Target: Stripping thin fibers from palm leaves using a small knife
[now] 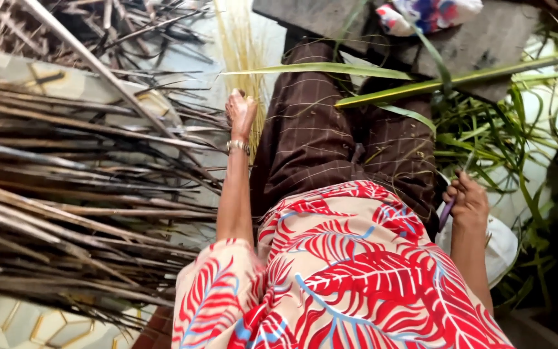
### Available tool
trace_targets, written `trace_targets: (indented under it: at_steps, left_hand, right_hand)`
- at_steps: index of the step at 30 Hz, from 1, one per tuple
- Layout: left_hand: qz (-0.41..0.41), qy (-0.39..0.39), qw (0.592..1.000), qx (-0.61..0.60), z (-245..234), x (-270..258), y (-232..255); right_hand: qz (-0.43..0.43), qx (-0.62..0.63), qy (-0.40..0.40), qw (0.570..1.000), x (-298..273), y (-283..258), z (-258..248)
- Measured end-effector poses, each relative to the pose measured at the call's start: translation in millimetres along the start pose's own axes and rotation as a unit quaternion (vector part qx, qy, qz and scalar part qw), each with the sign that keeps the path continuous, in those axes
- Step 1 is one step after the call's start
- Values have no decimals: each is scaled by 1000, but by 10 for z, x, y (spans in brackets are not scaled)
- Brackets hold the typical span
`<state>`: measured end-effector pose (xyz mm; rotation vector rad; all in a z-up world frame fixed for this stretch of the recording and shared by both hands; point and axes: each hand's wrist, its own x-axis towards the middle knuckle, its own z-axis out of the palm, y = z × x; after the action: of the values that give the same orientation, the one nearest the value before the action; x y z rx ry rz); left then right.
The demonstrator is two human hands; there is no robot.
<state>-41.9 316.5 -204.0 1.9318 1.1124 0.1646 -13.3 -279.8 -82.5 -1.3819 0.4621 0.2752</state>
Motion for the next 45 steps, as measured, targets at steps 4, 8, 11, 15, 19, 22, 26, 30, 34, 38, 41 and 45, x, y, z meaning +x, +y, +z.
trace_targets:
  at_steps: [4,8,11,15,19,22,26,30,34,38,41,45]
  left_hand:
    - [252,141,953,94,76,-547,537]
    - [401,173,891,125,-32,-1156,1415]
    - [495,77,860,101,554,-1196,1498]
    - [530,35,835,141,805,-1259,1696]
    - [527,6,828,189,1068,-1210,1649]
    - [526,8,826,202,1124,-1220,1655]
    - [530,-32,825,193,1014,-1352,1775]
    - [479,-123,860,130,947,-1669,1889]
    - [454,-165,870,98,877,-1969,2077]
    - [487,-128,858,102,935,-2078,2133]
    - [510,-95,848,108,992,-2111,2130]
    - [529,-58,838,120,1007,-2116,2117]
  right_hand:
    - [72,-6,14,997,348,191,-213]
    - [44,-32,23,998,266,161,16]
    - [32,-37,20,999,283,166,108]
    - [14,-40,21,999,77,-69,383]
    - [-29,-63,14,997,-109,-265,572]
    - [-63,-76,-9,995,-293,-450,802]
    - [-101,-156,-53,981,-376,-543,1055]
    - [-121,-205,-52,970,-412,-435,1239]
    - [-136,-333,-65,931,-544,-516,1407]
    - [-140,-360,-76,919,-708,-619,1495]
    - [-140,-356,-77,921,-674,-572,1441]
    - [-133,-352,-77,923,-665,-552,1437]
